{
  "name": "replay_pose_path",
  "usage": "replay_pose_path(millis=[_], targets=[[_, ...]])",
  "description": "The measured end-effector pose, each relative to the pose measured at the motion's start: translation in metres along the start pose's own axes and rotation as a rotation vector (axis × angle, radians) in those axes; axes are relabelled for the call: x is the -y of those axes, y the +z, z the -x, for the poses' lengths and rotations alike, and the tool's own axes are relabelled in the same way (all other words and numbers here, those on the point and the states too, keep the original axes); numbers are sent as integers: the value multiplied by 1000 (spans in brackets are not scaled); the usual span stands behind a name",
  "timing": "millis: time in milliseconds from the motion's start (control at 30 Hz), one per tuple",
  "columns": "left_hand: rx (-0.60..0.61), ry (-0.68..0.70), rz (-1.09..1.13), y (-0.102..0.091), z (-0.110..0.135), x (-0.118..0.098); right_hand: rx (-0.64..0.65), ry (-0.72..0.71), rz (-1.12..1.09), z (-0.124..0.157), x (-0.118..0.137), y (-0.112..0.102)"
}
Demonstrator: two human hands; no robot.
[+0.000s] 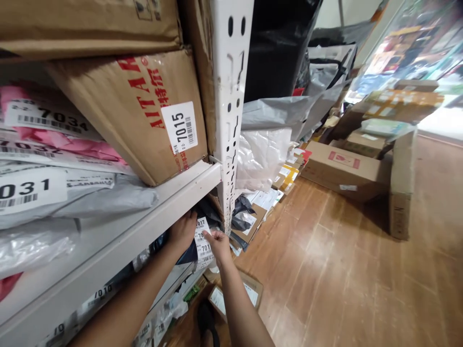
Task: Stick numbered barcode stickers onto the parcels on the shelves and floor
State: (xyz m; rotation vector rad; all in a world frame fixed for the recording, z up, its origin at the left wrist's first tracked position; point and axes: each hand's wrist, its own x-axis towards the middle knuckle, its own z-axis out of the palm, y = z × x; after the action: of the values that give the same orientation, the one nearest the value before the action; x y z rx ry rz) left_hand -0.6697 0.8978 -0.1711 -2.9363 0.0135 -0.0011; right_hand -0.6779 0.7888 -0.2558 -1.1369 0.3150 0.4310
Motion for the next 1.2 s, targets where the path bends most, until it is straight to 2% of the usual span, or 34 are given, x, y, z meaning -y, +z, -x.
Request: replay_pose_path(millis=[133,267,300,367,433,467,500,533,600,667,800,967,1200], targets=[[-2,-21,11,-4,1,-4,-54,14,-33,15,-3,-14],[-71,-87,11,-10,-5,-5,11,67,-63,35,-1,-35],[-100,-36,37,-12,-9,-4,42,85,-73,39,1,-40],[-96,229,146,-17,-17,1,111,92,-94,43,4,-48],[37,529,310,-20,-25,9,170,28,-101,43,10,-51],[135,606,400,-22,-28,13,188,-15,-95,41,13,-50],[225,624,481,-23,-30,17,203,-52,-86,39,17,-48],[294,601,547,-24,-32,21,219,-73,-80,35,20,-44],[359,503,639,-26,-32,26,251,-76,-96,27,26,-33],[349,402,680,-27,-31,27,232,-82,-121,16,26,-21],[323,225,712,-28,-30,22,86,-110,-112,-7,15,-4],[345,88,685,-21,-38,14,23,-122,-85,-20,2,0],[456,-5,705,-17,-51,11,49,-108,-57,-17,6,-3]])
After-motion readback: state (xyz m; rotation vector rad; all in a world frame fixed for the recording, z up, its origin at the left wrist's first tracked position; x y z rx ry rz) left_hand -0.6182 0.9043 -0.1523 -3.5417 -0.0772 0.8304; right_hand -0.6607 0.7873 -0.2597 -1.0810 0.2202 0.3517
